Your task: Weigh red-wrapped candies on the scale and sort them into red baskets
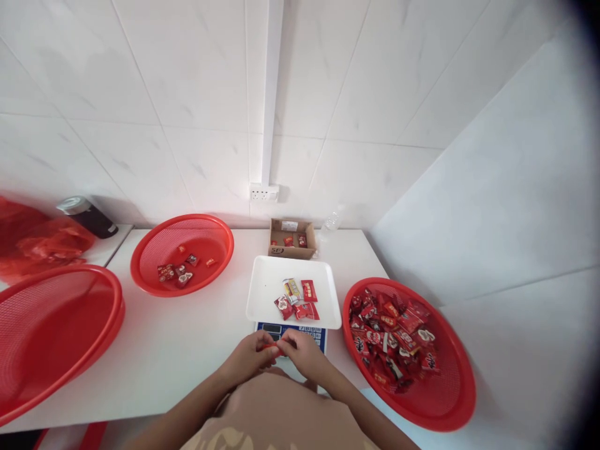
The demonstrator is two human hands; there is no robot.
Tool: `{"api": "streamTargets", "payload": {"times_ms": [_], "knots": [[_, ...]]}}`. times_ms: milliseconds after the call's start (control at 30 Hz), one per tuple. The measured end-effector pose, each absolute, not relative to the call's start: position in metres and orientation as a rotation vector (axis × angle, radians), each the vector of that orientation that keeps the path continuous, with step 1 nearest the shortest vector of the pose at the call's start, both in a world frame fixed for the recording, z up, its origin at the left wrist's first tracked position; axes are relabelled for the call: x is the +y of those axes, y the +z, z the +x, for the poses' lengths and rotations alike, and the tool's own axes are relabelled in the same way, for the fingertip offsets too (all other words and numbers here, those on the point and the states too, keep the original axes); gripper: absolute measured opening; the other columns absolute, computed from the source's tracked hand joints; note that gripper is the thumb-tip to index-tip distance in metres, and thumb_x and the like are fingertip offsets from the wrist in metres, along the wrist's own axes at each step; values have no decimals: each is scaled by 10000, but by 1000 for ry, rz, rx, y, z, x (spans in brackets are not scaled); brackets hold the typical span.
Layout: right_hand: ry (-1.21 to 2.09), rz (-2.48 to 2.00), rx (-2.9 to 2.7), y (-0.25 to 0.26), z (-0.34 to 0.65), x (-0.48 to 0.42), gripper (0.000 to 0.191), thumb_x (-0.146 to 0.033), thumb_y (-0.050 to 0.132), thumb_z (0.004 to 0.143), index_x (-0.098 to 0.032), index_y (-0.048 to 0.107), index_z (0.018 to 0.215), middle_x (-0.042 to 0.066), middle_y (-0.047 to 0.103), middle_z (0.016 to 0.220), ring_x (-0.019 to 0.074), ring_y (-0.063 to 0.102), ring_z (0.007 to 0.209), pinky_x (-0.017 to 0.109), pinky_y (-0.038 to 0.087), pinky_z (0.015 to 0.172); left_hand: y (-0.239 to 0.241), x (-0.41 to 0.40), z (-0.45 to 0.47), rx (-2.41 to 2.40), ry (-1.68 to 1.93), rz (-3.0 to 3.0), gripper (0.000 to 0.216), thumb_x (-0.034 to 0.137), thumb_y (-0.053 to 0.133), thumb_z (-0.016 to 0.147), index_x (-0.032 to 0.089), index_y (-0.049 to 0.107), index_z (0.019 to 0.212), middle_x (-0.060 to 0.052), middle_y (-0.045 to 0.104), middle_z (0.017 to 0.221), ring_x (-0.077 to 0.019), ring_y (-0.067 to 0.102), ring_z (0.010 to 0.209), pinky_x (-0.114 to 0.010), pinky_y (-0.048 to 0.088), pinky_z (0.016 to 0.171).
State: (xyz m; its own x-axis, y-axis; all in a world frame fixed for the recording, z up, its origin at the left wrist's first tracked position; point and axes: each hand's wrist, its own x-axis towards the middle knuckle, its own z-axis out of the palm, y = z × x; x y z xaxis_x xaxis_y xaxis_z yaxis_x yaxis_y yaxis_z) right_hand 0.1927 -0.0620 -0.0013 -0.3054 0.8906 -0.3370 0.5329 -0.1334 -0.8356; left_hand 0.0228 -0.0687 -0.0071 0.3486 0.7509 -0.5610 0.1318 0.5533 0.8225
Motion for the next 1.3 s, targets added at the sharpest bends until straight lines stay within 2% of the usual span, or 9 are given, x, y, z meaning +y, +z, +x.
{"api": "streamTargets", "payload": {"times_ms": [100,233,567,733,833,900,1067,1167,1300], "knots": [[1363,-1596,-1772,1,194,-60,217,-313,464,810,-183,512,643,-24,549,623,115,477,619,231,340,589,-3,-67,22,1218,432,967,322,504,611,703,192,535,687,-16,625,620,-150,535,572,-261,369,564],[1414,-1595,-1752,1,195,-59,241,-312,448,809,-183,483,609,-31,519,591,106,455,590,230,328,573,-7,-67,21,1220,488,1060,316,491,575,724,192,530,633,-1,596,589,-145,509,576,-265,368,596],[1574,-1550,-1510,-11,200,-55,246,-403,465,804,-187,532,709,-6,595,627,127,519,579,250,390,572,-4,-51,22,1338,584,1137,319,482,492,752,190,472,626,52,506,539,-103,453,537,-239,369,570],[1606,-1572,-1352,-12,206,-57,216,-407,486,785,-196,528,766,-18,582,632,137,540,594,257,400,570,-7,-7,23,1536,522,1452,365,446,322,851,178,557,771,-12,639,712,-125,573,627,-238,439,601],[1606,-1596,-1334,-19,209,-59,196,-377,482,778,-193,544,807,-13,598,646,150,563,613,269,420,584,-14,15,23,1592,404,1572,351,404,331,862,185,602,815,-34,654,733,-159,604,666,-275,453,634],[1529,-1613,-1394,-24,213,-60,201,-358,478,775,-189,566,838,3,626,693,167,587,658,294,449,628,-18,22,24,1650,321,1678,311,377,378,852,186,624,852,-64,661,788,-204,618,756,-327,461,691],[956,-1740,-1721,-31,230,-52,296,-304,445,802,-180,640,985,98,647,1056,228,571,1007,372,430,901,-28,23,31,1634,225,1982,350,293,464,837,240,543,1173,-86,552,1241,-246,471,1171,-391,405,929],[669,-1837,-1937,-38,240,-46,379,-256,443,812,-194,616,1144,109,568,1241,249,471,1180,398,366,1000,-32,21,35,1545,160,2107,434,306,519,819,244,505,1248,-83,480,1346,-252,404,1248,-401,355,1008],[496,-1954,-2116,-51,244,-40,440,-231,481,807,-259,564,1238,86,500,1339,272,412,1247,421,373,992,-36,19,42,1474,88,2217,567,404,590,776,279,458,1313,-97,417,1406,-305,356,1293,-469,307,1044]]}}
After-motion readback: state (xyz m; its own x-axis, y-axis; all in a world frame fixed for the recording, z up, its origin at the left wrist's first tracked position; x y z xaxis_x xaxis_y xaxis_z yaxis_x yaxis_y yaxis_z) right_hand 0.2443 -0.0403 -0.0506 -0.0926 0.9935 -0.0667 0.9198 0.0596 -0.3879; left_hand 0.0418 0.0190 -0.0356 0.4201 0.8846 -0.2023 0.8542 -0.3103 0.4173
